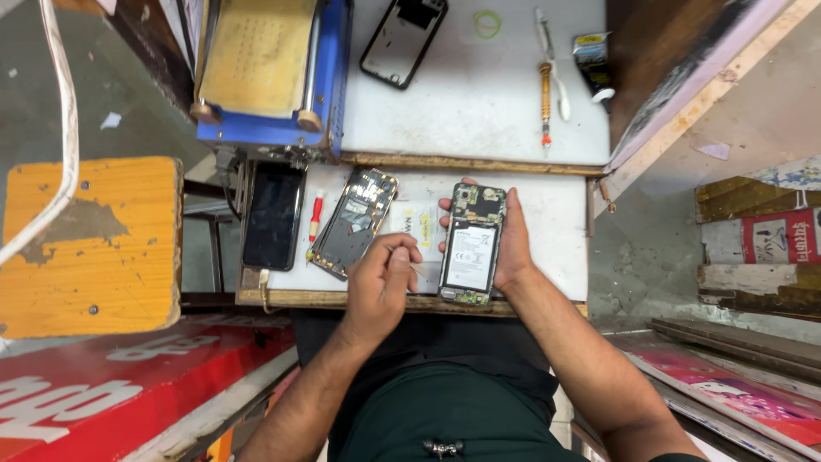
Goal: The person disassembles a smartphone by prying open the back cover, removing screws, and detaching internal components. They separate the battery, motherboard, and display assembly, then place the parts on the workbench.
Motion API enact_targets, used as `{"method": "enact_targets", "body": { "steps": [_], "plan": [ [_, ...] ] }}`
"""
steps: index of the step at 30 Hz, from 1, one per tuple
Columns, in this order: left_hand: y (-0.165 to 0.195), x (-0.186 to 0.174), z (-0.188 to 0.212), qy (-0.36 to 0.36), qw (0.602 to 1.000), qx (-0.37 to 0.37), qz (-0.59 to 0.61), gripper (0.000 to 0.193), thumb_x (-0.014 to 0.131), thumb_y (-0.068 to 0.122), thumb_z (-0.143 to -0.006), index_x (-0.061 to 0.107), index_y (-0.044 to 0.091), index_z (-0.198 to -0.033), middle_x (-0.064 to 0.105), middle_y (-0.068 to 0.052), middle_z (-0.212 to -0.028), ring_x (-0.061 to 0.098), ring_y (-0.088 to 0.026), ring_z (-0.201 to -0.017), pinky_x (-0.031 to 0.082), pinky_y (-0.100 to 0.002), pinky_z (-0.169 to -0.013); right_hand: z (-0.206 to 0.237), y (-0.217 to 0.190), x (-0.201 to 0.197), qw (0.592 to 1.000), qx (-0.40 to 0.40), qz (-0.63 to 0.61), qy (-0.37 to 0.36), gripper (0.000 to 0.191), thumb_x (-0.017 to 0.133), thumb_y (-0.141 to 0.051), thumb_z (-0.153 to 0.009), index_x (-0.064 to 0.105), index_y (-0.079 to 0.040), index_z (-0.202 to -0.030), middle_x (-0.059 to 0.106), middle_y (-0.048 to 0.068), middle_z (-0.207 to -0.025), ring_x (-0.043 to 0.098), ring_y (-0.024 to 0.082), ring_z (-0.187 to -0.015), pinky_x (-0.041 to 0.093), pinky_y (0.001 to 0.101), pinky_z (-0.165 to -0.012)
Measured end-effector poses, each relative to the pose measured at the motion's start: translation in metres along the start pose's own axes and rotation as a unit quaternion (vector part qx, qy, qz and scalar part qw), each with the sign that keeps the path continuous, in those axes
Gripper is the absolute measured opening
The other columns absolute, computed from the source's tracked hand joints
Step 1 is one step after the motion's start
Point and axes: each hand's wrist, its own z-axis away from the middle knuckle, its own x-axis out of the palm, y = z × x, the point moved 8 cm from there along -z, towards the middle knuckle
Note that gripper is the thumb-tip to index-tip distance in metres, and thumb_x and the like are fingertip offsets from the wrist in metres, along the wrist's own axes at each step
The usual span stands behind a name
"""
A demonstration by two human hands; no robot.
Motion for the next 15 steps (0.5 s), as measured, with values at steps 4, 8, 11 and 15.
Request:
{"method": "enact_targets", "body": {
  "steps": [4, 8, 11, 15],
  "plan": [
    [-0.019, 0.013, 0.017, -0.019, 0.999, 0.036, 0.003, 0.022, 0.046, 0.016, -0.113, 0.059, -0.001, -0.113, 0.069, -0.006, -0.095, 0.064, -0.009, -0.073, 0.056, -0.025, -0.066, -0.002, 0.002, -0.009, 1.0, -0.01, 0.003, -0.011, 0.075, 0.019, -0.068, -0.105, 0.043, -0.016, -0.154, 0.065, 0.022, -0.13, 0.068, 0.03, -0.103, 0.062, 0.0524, -0.078],
    [-0.028, 0.02, 0.02, -0.03, 0.998, 0.058, -0.002, 0.023, 0.044, 0.018, -0.114, 0.059, -0.001, -0.113, 0.07, -0.007, -0.098, 0.067, -0.011, -0.076, 0.056, -0.026, -0.068, 0.0, 0.004, -0.01, 1.0, -0.012, -0.004, -0.016, 0.075, 0.02, -0.068, -0.105, 0.043, -0.016, -0.154, 0.064, 0.021, -0.13, 0.068, 0.031, -0.103, 0.062, 0.0527, -0.077],
    [-0.023, 0.023, 0.021, -0.04, 0.996, 0.08, -0.027, 0.022, 0.045, 0.018, -0.114, 0.059, 0.0, -0.114, 0.069, -0.007, -0.094, 0.068, -0.011, -0.076, 0.057, -0.026, -0.068, 0.002, 0.004, -0.006, 1.0, -0.016, -0.003, -0.018, 0.075, 0.019, -0.068, -0.105, 0.043, -0.017, -0.154, 0.064, 0.021, -0.13, 0.067, 0.031, -0.104, 0.062, 0.0524, -0.078],
    [-0.016, 0.027, 0.02, -0.063, 0.992, 0.08, -0.076, 0.02, 0.048, 0.015, -0.112, 0.062, 0.002, -0.115, 0.068, -0.006, -0.083, 0.07, -0.013, -0.074, 0.058, -0.028, -0.066, 0.003, 0.001, -0.001, 0.999, -0.03, 0.03, -0.016, 0.075, 0.017, -0.067, -0.105, 0.042, -0.018, -0.156, 0.063, 0.021, -0.13, 0.067, 0.03, -0.106, 0.062, 0.0525, -0.079]
  ]
}}
